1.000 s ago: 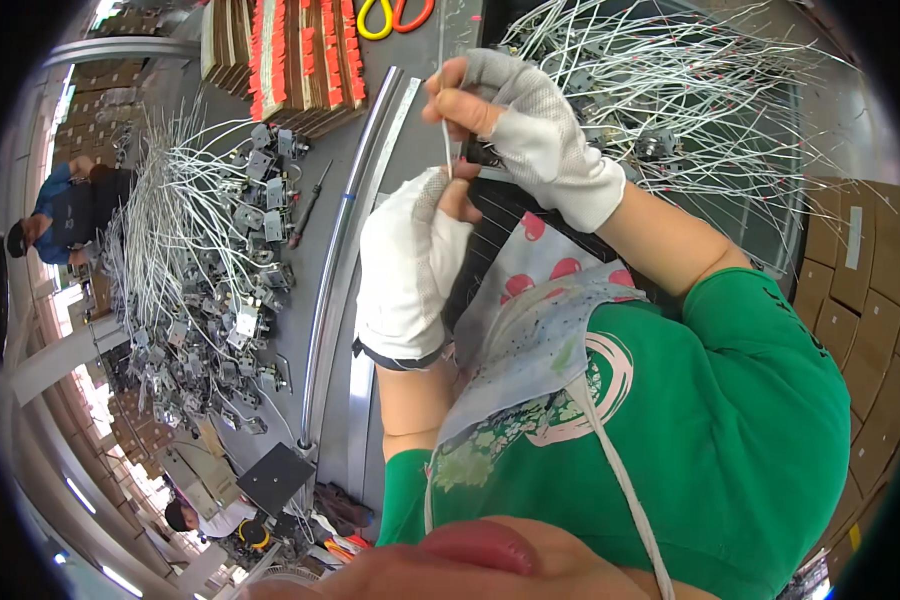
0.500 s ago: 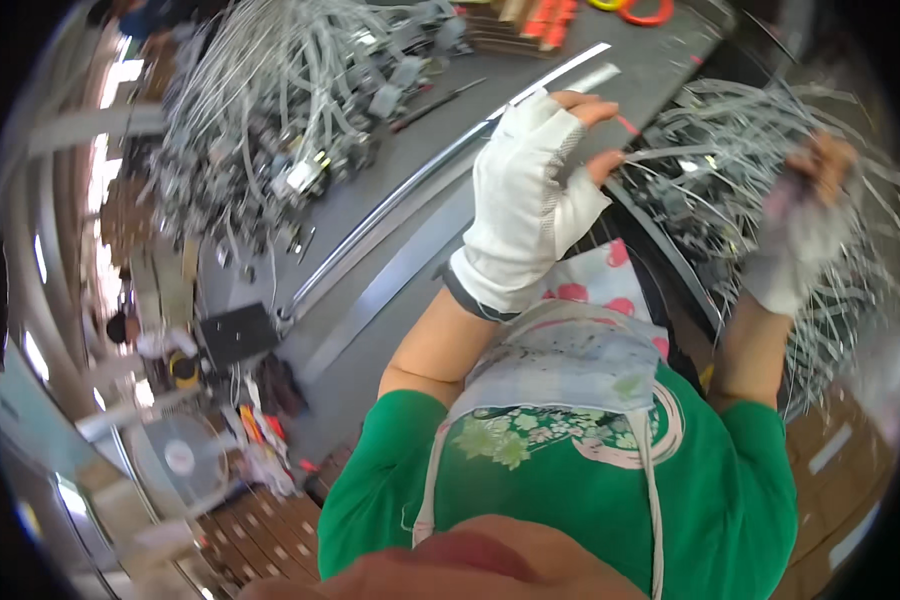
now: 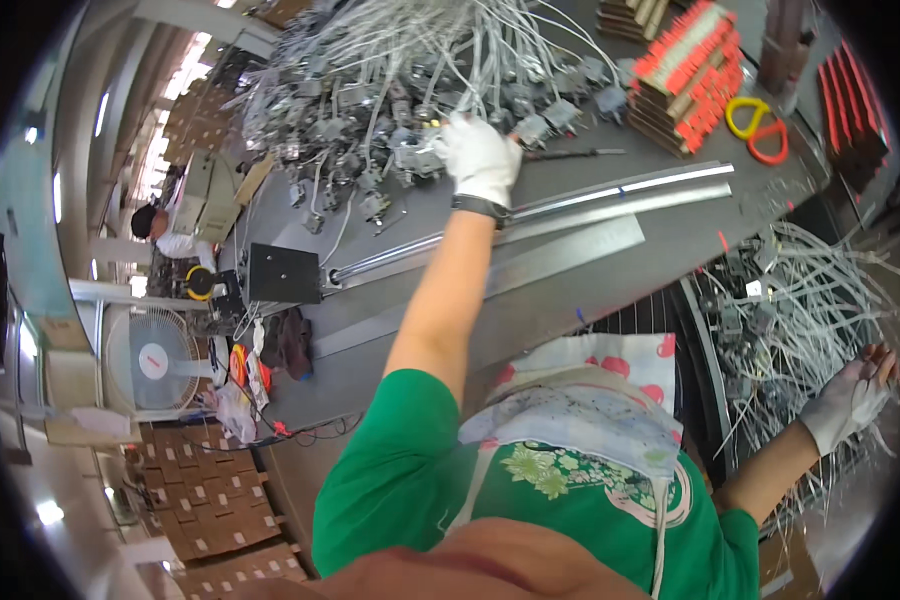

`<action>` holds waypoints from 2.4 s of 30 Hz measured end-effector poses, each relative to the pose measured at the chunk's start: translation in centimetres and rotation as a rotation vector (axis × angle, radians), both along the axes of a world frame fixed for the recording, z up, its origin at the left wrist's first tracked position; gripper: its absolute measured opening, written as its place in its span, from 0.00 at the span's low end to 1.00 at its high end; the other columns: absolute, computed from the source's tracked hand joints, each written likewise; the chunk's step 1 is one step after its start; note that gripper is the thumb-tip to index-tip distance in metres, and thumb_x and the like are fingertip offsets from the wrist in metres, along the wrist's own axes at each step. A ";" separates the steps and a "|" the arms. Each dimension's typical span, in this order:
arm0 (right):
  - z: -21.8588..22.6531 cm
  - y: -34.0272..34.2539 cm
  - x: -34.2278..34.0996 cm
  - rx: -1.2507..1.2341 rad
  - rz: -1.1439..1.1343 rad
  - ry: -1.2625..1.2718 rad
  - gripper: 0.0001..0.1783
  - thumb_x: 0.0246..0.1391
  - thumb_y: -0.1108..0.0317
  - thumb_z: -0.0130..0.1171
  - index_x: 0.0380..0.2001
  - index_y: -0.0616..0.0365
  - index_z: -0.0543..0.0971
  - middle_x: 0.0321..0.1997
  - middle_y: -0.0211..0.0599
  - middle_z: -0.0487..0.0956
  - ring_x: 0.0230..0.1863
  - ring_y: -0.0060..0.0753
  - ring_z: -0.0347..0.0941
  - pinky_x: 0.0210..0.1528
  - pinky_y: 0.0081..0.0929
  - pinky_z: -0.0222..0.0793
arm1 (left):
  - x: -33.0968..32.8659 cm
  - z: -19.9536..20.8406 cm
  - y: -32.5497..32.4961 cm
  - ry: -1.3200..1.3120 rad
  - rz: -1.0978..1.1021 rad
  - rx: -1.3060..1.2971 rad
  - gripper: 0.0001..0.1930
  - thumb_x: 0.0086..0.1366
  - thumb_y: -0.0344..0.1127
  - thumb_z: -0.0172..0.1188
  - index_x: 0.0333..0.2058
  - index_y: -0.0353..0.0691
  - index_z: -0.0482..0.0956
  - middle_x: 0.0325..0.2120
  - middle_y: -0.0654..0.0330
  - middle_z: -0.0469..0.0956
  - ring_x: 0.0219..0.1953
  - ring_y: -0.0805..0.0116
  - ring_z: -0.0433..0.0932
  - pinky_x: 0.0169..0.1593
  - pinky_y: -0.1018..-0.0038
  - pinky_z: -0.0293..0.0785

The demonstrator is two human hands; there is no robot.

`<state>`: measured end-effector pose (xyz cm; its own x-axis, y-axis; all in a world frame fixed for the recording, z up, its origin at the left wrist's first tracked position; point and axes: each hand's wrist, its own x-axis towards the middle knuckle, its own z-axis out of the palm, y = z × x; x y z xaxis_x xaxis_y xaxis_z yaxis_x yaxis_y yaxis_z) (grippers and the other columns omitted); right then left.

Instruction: The person pulls a crate of wire assemblies onto the work table, cuts wire ends using scissors, and applies red tape strips from a card onto the wires of individual components.

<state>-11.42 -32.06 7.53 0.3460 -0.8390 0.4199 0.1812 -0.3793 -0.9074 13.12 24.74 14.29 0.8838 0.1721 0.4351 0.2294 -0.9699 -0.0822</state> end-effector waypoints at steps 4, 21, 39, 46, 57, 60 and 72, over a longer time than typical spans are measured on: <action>0.6 2.8 2.9 0.272 0.211 -0.249 0.16 0.63 0.76 0.49 0.53 0.67 0.68 0.51 0.48 0.75 0.51 0.34 0.74 0.55 0.25 0.73 | 1.3 -2.2 1.2 -0.167 -0.019 -0.128 0.12 0.63 0.31 0.49 0.40 0.31 0.78 0.49 0.50 0.69 0.54 0.51 0.65 0.58 0.56 0.60; 7.1 23.6 5.2 0.368 0.725 -0.130 0.13 0.59 0.73 0.58 0.47 0.59 0.74 0.40 0.28 0.74 0.36 0.15 0.68 0.40 0.14 0.64 | -1.5 -2.3 5.4 0.061 -0.420 0.072 0.21 0.50 0.40 0.63 0.44 0.44 0.79 0.42 0.55 0.79 0.56 0.53 0.68 0.64 0.44 0.48; 11.8 40.1 7.3 0.876 1.724 0.686 0.31 0.59 0.59 0.59 0.62 0.61 0.65 0.35 0.31 0.75 0.16 0.16 0.60 0.19 0.16 0.60 | -26.2 4.5 -0.1 0.659 -0.839 -1.602 0.42 0.47 0.32 0.72 0.62 0.37 0.62 0.36 0.63 0.69 0.37 0.75 0.71 0.43 0.79 0.68; 14.6 34.9 10.1 0.551 1.311 0.095 0.26 0.59 0.62 0.58 0.58 0.59 0.68 0.32 0.25 0.71 0.22 0.10 0.59 0.21 0.09 0.52 | -24.7 4.2 2.6 0.634 -0.871 -0.434 0.30 0.38 0.26 0.65 0.47 0.42 0.76 0.38 0.52 0.75 0.39 0.51 0.74 0.42 0.59 0.71; 11.0 25.3 10.0 0.975 0.795 -0.315 0.20 0.67 0.60 0.49 0.55 0.62 0.69 0.24 0.22 0.67 0.17 0.09 0.50 0.17 0.11 0.47 | -19.8 5.5 2.3 0.698 -0.910 -0.042 0.33 0.40 0.27 0.67 0.51 0.45 0.75 0.39 0.54 0.74 0.39 0.53 0.73 0.44 0.60 0.69; 8.2 22.9 10.8 0.954 0.840 -0.221 0.19 0.67 0.59 0.49 0.52 0.63 0.70 0.19 0.20 0.60 0.17 0.09 0.50 0.16 0.11 0.46 | -18.0 6.3 1.6 0.686 -0.875 0.090 0.36 0.40 0.30 0.69 0.54 0.45 0.74 0.40 0.54 0.75 0.40 0.52 0.73 0.51 0.62 0.67; 2.9 21.2 15.2 1.246 0.695 -0.098 0.14 0.62 0.59 0.56 0.46 0.56 0.75 0.20 0.18 0.64 0.17 0.11 0.50 0.17 0.13 0.45 | -12.5 -2.3 -16.6 0.434 -0.966 -1.066 0.12 0.65 0.30 0.58 0.46 0.35 0.81 0.30 0.58 0.78 0.32 0.70 0.75 0.40 0.74 0.72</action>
<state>3.78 -10.84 10.40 0.8457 -0.3463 -0.4061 0.0770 0.8321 -0.5492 0.60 8.17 11.99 0.8624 -0.4779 0.1667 -0.3725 -0.3763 0.8483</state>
